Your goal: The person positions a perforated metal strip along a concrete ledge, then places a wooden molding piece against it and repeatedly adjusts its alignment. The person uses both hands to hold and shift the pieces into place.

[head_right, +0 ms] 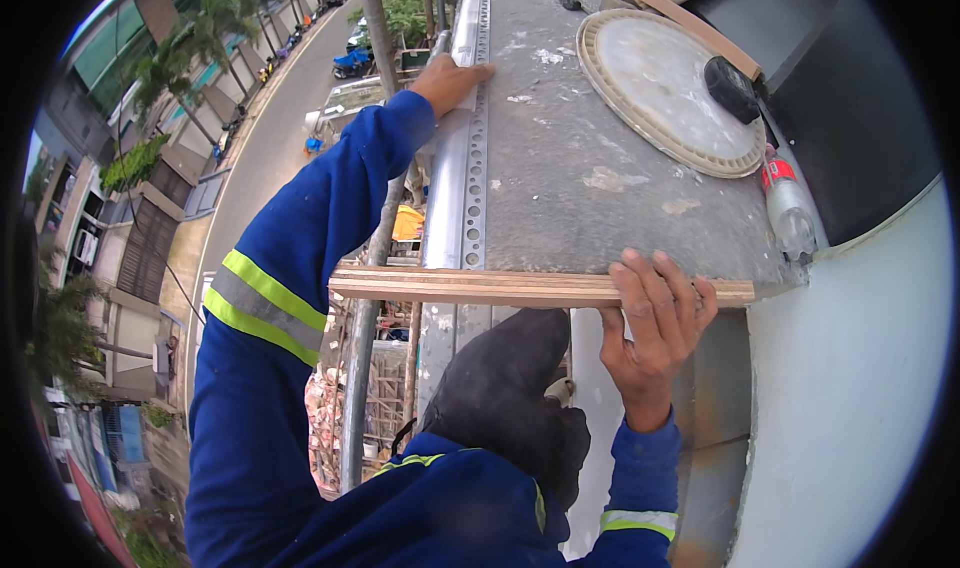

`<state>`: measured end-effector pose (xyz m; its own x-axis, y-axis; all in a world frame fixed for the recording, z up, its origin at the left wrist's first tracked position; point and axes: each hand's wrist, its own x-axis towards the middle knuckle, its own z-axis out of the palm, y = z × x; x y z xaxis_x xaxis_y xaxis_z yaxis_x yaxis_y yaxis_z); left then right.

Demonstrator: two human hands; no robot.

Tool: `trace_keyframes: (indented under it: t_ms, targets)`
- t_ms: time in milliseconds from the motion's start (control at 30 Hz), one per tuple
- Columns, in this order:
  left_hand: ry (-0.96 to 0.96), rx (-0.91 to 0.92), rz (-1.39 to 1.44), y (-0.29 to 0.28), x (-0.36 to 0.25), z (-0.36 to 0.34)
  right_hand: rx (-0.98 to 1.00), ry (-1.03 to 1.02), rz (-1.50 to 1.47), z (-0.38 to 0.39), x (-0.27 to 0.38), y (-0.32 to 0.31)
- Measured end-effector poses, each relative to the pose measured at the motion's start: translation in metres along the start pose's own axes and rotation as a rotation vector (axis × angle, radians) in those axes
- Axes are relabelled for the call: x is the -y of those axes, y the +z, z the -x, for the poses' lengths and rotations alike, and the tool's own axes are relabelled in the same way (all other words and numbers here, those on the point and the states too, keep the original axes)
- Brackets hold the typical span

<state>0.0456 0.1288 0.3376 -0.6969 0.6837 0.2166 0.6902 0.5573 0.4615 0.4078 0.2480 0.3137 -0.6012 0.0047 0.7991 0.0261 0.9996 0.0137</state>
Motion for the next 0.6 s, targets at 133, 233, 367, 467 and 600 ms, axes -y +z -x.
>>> trace_keyframes:
  t_ms: [133, 233, 367, 467, 600]
  targets:
    - [-0.242, -0.046, 0.225, -0.0004, -0.0091, 0.0021, 0.002, 0.005, 0.001, 0.0005, 0.0001, 0.0003]
    - [-0.130, 0.004, 0.178, -0.0050, -0.0076, 0.0011, -0.016, 0.002, 0.007, -0.0011, -0.0018, 0.0044]
    - [-0.137, 0.028, 0.135, -0.0061, -0.0060, -0.0015, -0.024, -0.002, 0.007, -0.0015, -0.0031, 0.0066]
    - [-0.142, 0.033, 0.162, -0.0043, -0.0038, -0.0031, -0.020, -0.003, 0.011, -0.0010, -0.0029, 0.0067]
    - [-0.160, 0.045, 0.180, -0.0022, -0.0005, -0.0064, -0.022, -0.012, 0.016, -0.0010, -0.0030, 0.0068]
